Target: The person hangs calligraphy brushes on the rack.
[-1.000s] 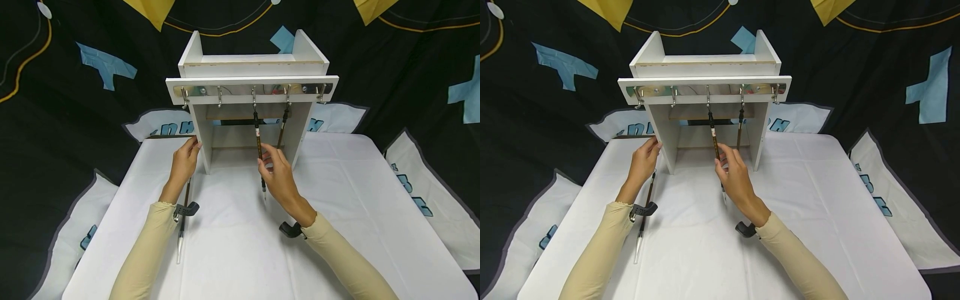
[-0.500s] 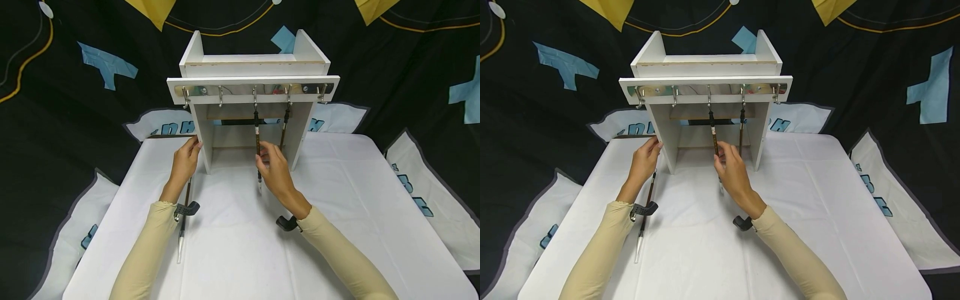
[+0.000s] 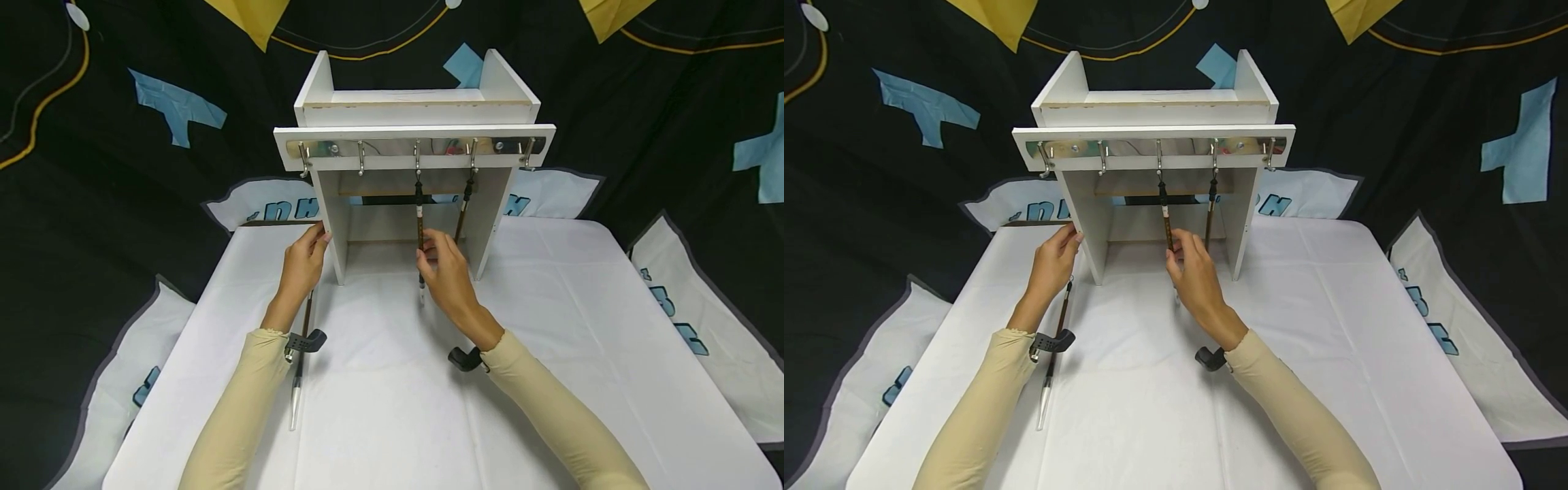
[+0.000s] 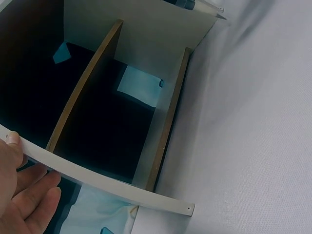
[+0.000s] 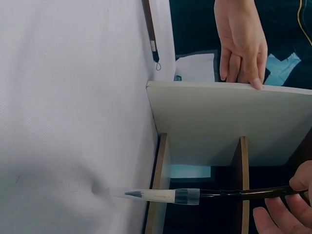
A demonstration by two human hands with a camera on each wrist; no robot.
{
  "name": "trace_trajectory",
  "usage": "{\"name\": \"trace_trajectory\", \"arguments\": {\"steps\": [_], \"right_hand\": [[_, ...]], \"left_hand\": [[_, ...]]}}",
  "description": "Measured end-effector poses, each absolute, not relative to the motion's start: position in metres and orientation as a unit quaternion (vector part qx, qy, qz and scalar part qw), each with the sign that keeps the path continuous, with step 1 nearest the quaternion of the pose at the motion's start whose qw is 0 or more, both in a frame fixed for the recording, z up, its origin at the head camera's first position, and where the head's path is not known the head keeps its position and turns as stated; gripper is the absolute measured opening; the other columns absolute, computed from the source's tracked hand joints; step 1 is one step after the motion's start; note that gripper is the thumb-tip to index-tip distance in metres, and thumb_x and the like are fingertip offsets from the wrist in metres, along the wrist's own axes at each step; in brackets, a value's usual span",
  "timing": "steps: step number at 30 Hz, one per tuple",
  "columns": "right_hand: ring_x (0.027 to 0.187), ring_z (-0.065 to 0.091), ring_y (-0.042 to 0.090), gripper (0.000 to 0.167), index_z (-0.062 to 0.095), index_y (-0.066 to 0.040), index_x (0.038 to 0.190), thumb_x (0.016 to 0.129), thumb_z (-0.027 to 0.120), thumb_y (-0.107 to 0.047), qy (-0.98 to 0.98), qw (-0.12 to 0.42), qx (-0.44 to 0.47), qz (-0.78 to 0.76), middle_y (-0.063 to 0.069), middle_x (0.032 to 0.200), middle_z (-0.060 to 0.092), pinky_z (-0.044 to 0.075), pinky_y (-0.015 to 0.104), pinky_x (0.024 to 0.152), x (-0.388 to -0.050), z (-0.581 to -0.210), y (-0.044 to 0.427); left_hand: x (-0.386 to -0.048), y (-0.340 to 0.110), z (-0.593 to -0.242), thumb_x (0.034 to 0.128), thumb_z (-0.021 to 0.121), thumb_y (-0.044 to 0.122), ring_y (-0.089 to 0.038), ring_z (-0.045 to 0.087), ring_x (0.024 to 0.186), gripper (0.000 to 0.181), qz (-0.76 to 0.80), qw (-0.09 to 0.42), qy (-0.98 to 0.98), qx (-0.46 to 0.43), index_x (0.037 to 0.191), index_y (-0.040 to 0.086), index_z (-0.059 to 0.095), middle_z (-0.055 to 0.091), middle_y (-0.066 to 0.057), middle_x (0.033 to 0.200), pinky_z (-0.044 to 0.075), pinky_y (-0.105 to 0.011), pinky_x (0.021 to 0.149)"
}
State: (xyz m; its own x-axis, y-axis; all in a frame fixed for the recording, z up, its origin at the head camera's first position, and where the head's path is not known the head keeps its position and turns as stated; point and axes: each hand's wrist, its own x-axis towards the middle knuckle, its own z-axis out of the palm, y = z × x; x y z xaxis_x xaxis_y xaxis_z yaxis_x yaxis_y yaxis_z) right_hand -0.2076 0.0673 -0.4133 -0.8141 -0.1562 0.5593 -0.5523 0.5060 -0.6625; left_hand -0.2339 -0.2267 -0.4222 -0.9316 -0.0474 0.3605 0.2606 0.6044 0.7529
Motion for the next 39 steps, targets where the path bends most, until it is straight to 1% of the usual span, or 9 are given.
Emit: {"name": "trace_trajectory", "arguments": {"steps": [15,25,39], "right_hand": [[0.105,0.069,0.029,0.036,0.056,0.001,0.140,0.106,0.063,-0.007,-0.835,0.219,0.215,0.456,0.017,0.118,0.062,0.061,0.037,0.094,-0.2146,-0.4157,0.0650],[0.106,0.068,0.028,0.037,0.055,0.000,0.141,0.106,0.063,-0.008,-0.834,0.207,0.209,0.467,0.017,0.119,0.062,0.060,0.037,0.096,-0.2144,-0.4158,0.0630],[0.108,0.068,0.028,0.036,0.055,-0.001,0.140,0.106,0.063,-0.010,-0.834,0.207,0.204,0.468,0.016,0.119,0.061,0.060,0.040,0.097,-0.2147,-0.4177,0.0614]], "left_hand": [[-0.2341,-0.2260,-0.4206,0.1139,0.049,0.035,-0.036,0.061,0.136,0.048,-0.435,0.176,-0.881,-0.059,0.153,0.008,0.054,0.063,-0.017,0.148,0.052,-0.050,0.112],[-0.2340,-0.2260,-0.4207,0.1137,0.048,0.039,-0.037,0.061,0.136,0.050,-0.433,0.174,-0.882,-0.060,0.154,0.010,0.053,0.062,-0.017,0.149,0.052,-0.051,0.111],[-0.2341,-0.2262,-0.4208,0.1138,0.048,0.039,-0.036,0.060,0.137,0.049,-0.433,0.174,-0.883,-0.057,0.154,0.010,0.054,0.063,-0.017,0.148,0.052,-0.051,0.112]]}}
